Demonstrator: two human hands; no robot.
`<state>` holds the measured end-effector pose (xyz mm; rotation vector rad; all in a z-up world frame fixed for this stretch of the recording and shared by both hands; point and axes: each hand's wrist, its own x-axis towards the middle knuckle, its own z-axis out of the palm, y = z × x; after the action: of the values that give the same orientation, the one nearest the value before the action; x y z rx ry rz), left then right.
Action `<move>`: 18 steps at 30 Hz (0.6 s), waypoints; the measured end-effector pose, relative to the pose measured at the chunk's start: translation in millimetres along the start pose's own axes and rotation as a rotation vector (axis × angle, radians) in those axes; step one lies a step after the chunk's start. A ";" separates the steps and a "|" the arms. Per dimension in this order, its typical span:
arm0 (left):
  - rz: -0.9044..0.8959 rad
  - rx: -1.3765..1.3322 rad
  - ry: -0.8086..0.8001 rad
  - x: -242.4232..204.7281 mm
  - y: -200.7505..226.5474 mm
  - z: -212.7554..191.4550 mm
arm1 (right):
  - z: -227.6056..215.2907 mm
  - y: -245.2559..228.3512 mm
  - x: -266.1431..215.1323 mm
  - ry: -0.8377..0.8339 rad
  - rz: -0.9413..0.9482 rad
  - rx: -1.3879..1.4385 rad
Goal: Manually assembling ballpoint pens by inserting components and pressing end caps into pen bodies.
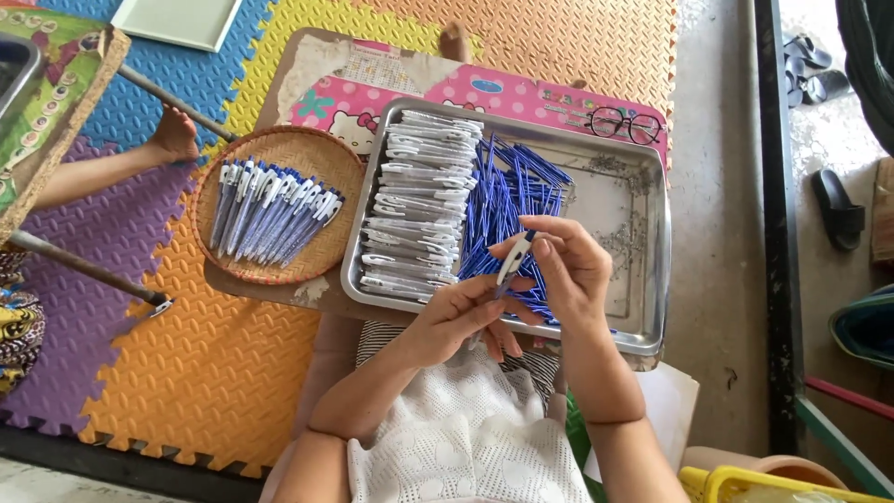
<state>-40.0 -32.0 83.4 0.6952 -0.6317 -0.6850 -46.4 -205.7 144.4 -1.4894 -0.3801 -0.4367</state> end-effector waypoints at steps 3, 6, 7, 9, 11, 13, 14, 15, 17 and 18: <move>0.004 -0.007 0.013 -3.6 4.7 5.8 | 3.5 -0.4 -0.2 -0.020 -0.060 -0.012; 0.013 0.013 0.003 -4.0 4.4 5.5 | 4.5 4.1 -4.8 -0.060 -0.121 -0.074; 0.009 0.015 -0.003 -2.6 2.8 4.3 | 2.1 3.6 -6.4 -0.054 -0.124 -0.076; 0.055 0.058 0.010 -3.7 -3.0 5.0 | -2.3 1.1 -12.7 -0.143 -0.087 0.014; 0.106 0.116 0.031 -1.6 6.8 6.4 | -1.0 7.5 -21.2 -0.181 -0.105 -0.034; 0.155 0.185 0.056 -2.8 8.0 2.0 | 2.2 14.2 -22.7 -0.217 -0.129 -0.072; 0.164 0.187 0.079 -7.1 1.6 -1.9 | 4.2 17.3 -23.6 -0.218 -0.181 -0.114; 0.173 0.188 0.101 -11.0 -5.1 -6.4 | 6.1 21.1 -24.3 -0.219 -0.233 -0.157; 0.189 0.228 0.099 -10.0 5.2 -1.5 | 10.3 23.0 -25.6 -0.215 -0.233 -0.180; 0.202 0.268 0.094 -10.3 10.8 0.5 | 13.4 24.5 -26.8 -0.208 -0.234 -0.205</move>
<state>-42.9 -18.3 88.8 0.8927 -0.7036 -0.3812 -56.9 -190.4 110.4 -1.7032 -0.6960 -0.5197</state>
